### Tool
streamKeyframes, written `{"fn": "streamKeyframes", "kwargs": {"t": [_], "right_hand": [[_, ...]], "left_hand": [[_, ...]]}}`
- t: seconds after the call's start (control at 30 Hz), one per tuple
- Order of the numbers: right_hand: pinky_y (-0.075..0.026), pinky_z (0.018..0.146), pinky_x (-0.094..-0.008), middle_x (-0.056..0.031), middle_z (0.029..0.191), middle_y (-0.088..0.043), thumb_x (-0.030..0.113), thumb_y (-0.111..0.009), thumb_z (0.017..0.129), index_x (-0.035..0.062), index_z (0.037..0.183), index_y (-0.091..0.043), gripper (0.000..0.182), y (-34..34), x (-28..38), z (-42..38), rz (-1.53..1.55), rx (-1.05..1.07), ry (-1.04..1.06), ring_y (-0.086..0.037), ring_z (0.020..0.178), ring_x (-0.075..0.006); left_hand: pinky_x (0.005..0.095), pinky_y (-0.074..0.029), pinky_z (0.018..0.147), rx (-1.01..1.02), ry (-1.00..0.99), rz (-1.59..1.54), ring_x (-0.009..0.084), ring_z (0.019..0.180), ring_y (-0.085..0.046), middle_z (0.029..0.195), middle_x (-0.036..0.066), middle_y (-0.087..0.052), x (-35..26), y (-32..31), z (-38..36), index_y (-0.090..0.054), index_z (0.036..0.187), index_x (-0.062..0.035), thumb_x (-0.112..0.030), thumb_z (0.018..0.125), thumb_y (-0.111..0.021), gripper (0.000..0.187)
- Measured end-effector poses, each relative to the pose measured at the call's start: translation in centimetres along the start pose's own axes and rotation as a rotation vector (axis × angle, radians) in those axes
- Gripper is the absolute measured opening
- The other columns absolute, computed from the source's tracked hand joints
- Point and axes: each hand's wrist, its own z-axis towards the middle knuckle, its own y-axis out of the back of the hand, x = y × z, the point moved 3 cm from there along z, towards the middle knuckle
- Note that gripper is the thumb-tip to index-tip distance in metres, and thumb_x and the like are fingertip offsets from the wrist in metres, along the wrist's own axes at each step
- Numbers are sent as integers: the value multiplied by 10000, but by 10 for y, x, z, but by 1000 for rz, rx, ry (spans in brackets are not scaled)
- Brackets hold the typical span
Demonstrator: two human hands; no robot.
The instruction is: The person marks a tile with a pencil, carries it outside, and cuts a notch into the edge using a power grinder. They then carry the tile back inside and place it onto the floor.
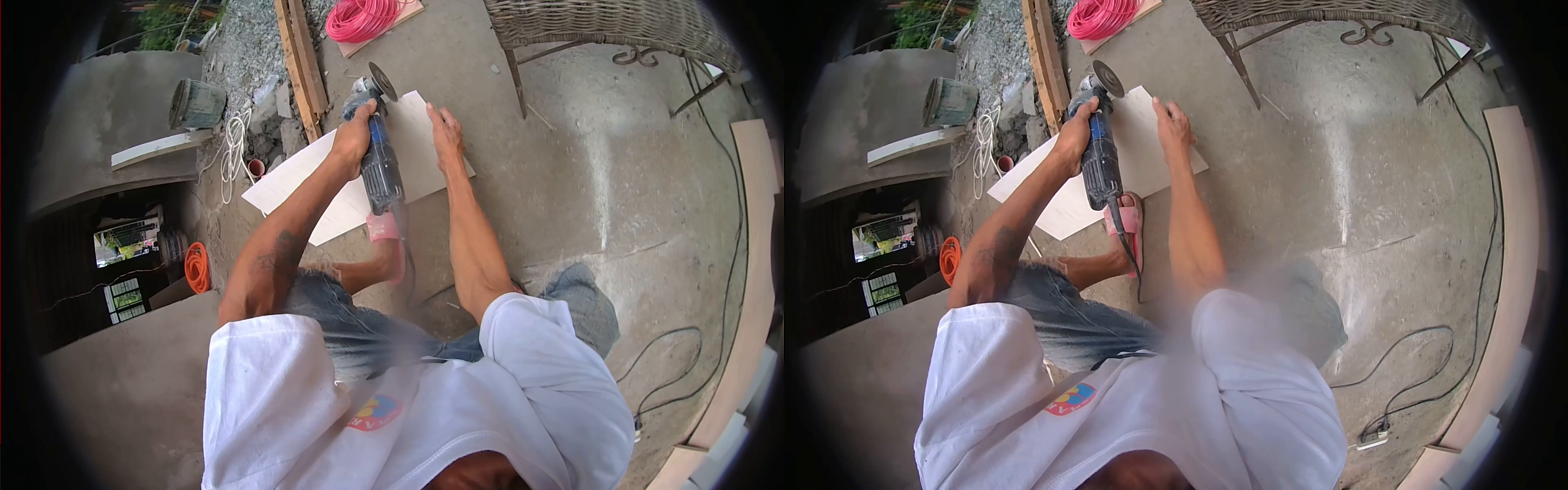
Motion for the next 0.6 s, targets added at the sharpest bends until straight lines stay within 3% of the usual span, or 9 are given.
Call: {"fn": "streamKeyframes", "kwargs": {"t": [0.1,0.3,0.6], "right_hand": [[-279,1023,-599,-142,982,-648,647,-487,917,68,960,-609,593,13,10,0,22,235,-43,-574,1019,-358],[-271,1025,-599,-146,958,-636,646,-487,917,61,948,-599,596,15,16,-2,19,238,-28,-568,1007,-358],[-152,1143,-592,-204,1265,-630,683,-497,891,67,1251,-636,727,9,4,4,-7,251,-84,-504,1273,-397]], "left_hand": [[369,-537,532,3,1,2,212,560,-610,758,76,-592,0,1,1,-595,1001,-7,-473,934,-587,471],[378,-536,540,-15,-9,-5,213,576,-608,779,79,-590,-1,-2,2,-595,1017,-5,-472,925,-600,476],[382,-534,535,-22,-7,-8,221,573,-609,784,84,-586,1,-1,1,-580,1039,6,-469,923,-599,490]]}}
